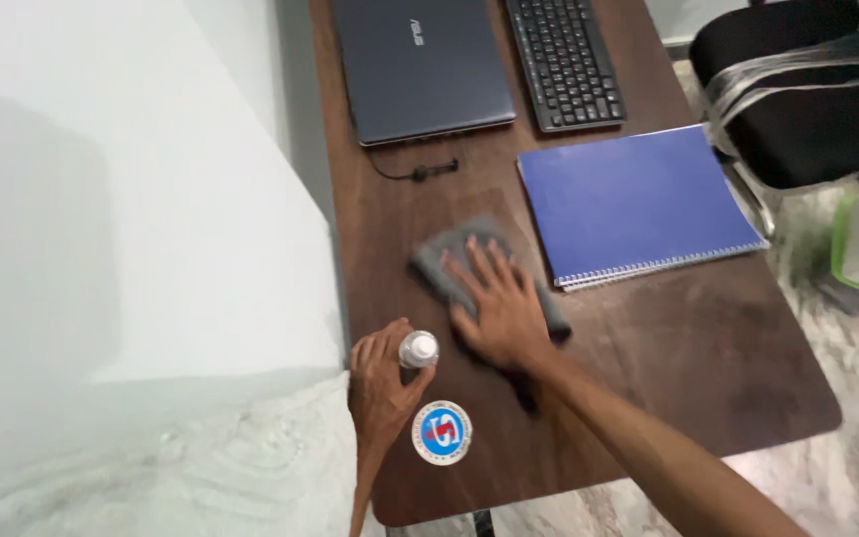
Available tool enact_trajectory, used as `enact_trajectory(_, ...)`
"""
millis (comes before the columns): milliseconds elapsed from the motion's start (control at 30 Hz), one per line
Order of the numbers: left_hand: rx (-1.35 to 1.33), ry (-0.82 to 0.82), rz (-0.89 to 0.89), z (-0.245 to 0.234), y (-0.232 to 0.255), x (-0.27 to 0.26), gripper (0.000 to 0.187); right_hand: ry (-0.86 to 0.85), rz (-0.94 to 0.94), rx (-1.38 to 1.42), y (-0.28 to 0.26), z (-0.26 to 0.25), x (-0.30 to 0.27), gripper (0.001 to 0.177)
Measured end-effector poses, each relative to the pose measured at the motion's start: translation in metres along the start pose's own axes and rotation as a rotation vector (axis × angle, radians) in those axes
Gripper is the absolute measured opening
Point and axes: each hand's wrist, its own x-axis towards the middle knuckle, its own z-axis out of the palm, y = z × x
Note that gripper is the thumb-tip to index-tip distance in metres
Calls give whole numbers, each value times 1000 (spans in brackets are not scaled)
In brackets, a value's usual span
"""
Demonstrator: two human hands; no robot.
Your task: The person cleans the covers of two blue spiral notebooks with a purple cloth while sitting on the floor. They then stand up, spray a gray cloth with a cleaning solution, and wipe down a wooden desk surface, moving a laptop and keyboard aside to clean underneath them.
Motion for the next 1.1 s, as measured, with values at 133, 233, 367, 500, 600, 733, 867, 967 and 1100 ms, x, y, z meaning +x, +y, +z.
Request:
enact_trajectory(133,-23,24,-2,2,-7,-4,53,146,129,-31,-23,27,69,73)
enact_trajectory(233,-64,68,-39,7,-15,-9,53,142,40,17,-26,21,52,74)
enact_trajectory(367,-63,100,-6,14,-18,-8,58,29,-99,39,-35,-12,-65,79)
enact_trajectory(500,55,141,-32,20,-18,-12,66,-112,-146,69,-28,-43,-139,82)
enact_trajectory(600,74,185,63,17,-18,-10,66,-106,-113,49,-25,-41,-147,82)
enact_trajectory(733,3,190,46,18,-5,-13,55,-26,-98,58,-22,-33,-149,78)
enact_trajectory(867,-68,79,15,13,-2,-24,52,77,-39,11,-28,-25,-162,76)
enact_trajectory(967,-74,66,-11,15,0,-37,55,113,11,-4,-30,-20,-168,74)
enact_trajectory(1100,-41,115,68,15,11,-49,61,107,16,-24,-30,-19,-168,74)
